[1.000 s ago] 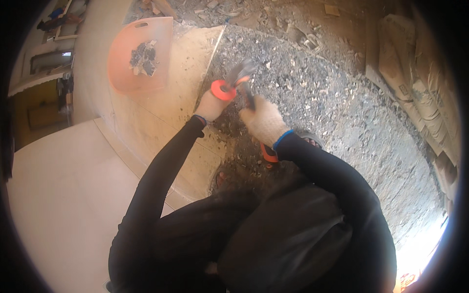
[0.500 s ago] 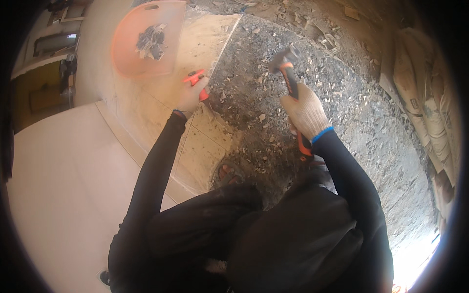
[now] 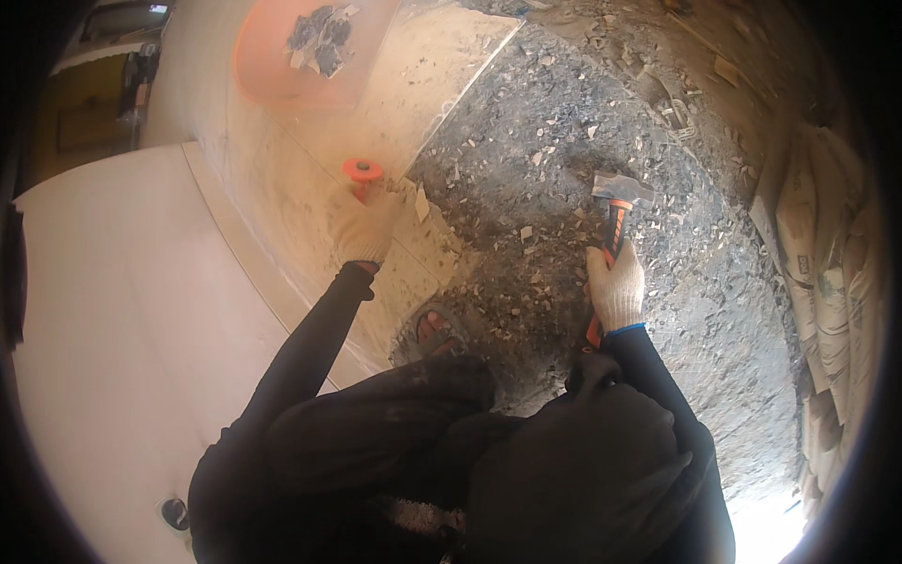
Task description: The person uses a hammer and chisel to break and remove floor tiles in a room under renovation. They repeatedly strike tiles to loosen them, then lift and discard the pieces into a nearby dustpan.
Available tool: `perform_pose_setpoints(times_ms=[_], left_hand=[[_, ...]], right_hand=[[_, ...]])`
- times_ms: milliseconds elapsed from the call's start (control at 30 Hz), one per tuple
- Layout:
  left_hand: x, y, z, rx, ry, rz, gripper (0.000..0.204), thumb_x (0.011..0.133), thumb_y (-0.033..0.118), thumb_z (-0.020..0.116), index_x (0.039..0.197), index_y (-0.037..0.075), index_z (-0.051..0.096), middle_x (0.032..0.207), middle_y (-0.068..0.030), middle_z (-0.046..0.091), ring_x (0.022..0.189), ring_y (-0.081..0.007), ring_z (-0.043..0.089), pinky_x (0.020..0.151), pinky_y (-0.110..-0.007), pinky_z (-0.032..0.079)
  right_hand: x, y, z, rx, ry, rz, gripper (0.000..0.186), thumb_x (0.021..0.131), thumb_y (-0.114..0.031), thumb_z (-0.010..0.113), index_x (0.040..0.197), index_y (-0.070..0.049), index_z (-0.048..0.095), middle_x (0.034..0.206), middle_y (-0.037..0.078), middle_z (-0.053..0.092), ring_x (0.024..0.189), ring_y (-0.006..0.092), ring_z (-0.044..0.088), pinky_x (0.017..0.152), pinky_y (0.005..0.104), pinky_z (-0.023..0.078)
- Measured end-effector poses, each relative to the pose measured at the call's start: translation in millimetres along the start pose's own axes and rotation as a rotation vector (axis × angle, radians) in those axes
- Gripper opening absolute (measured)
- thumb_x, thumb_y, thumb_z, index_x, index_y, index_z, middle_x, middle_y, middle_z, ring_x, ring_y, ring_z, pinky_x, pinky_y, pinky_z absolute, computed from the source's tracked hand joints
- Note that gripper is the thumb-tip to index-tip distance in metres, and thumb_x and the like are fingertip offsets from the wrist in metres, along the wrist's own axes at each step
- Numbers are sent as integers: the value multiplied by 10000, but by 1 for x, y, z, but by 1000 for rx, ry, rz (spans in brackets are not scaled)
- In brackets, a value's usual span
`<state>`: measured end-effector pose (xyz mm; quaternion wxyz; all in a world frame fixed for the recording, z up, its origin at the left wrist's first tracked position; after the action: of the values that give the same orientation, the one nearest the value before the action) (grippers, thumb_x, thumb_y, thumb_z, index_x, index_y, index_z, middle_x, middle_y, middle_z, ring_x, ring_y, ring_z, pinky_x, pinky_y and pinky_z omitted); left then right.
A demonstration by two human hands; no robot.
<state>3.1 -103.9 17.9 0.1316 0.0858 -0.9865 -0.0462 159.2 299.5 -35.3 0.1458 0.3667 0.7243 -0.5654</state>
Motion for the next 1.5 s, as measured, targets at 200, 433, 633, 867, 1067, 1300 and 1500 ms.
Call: perform_pose_setpoints(times_ms=[200, 433, 633, 867, 1067, 1300, 1500], left_hand=[[-16, 36, -3, -83, -268, 128, 418, 810, 490, 883, 971, 122, 770, 1004, -121, 713, 929, -361, 686, 855, -492, 537], [-16, 41, 8, -220, -370, 216, 337, 850, 375, 864, 1033, 116, 749, 999, -113, 713, 952, -335, 706, 830, -481, 545], [-18, 38, 20, -416, -530, 232, 323, 876, 238, 847, 1153, 114, 737, 1046, -107, 732, 966, -305, 714, 851, -456, 564], [29, 25, 19, -578, -493, 55, 459, 938, 226, 829, 1313, 13, 671, 1076, -70, 708, 970, -181, 689, 886, -371, 568], [115, -11, -34, -785, 75, -78, 663, 944, 244, 839, 1475, -23, 545, 1376, -148, 620, 1194, -247, 635, 1002, -374, 531], [42, -54, 20, -272, -248, -31, 791, 912, 374, 874, 1515, 5, 519, 1253, -167, 682, 1083, -293, 689, 960, -425, 560], [47, -76, 37, -230, -371, 22, 474, 870, 373, 869, 1201, 66, 724, 1025, -119, 751, 927, -303, 725, 862, -436, 568]], right_hand=[[-5, -5, 1, -15, 17, -15, 294, 1022, -252, 723, 1080, 7, 597, 786, 87, 686, 571, 165, 694, 495, 339, 515], [-3, -2, 2, -44, 49, -28, 317, 1000, -276, 742, 1060, 5, 610, 764, 109, 681, 575, 188, 697, 514, 352, 531], [2, 2, 2, -121, 64, -35, 345, 981, -299, 743, 1058, 13, 615, 746, 136, 677, 584, 238, 705, 564, 403, 551], [0, -1, 2, -108, 64, -29, 350, 980, -299, 742, 1093, 14, 633, 771, 143, 699, 627, 249, 728, 595, 412, 562], [-4, -8, 1, -73, 54, -26, 327, 983, -276, 742, 1089, 12, 630, 795, 121, 713, 645, 215, 744, 580, 380, 572], [-2, -6, 1, -70, 43, -21, 319, 986, -265, 745, 1101, 5, 621, 811, 104, 719, 649, 186, 756, 546, 350, 565], [1, 2, 3, 58, -9, -21, 296, 996, -248, 726, 1116, 2, 621, 845, 97, 709, 596, 170, 701, 536, 349, 552]])
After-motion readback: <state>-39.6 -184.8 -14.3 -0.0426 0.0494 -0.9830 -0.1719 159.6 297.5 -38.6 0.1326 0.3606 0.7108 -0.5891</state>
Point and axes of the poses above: each hand's wrist, its own x-axis towards the middle knuckle, its own z-axis out of the palm, y = z × x, the point moved 5 cm from there along x, towards the middle knuckle
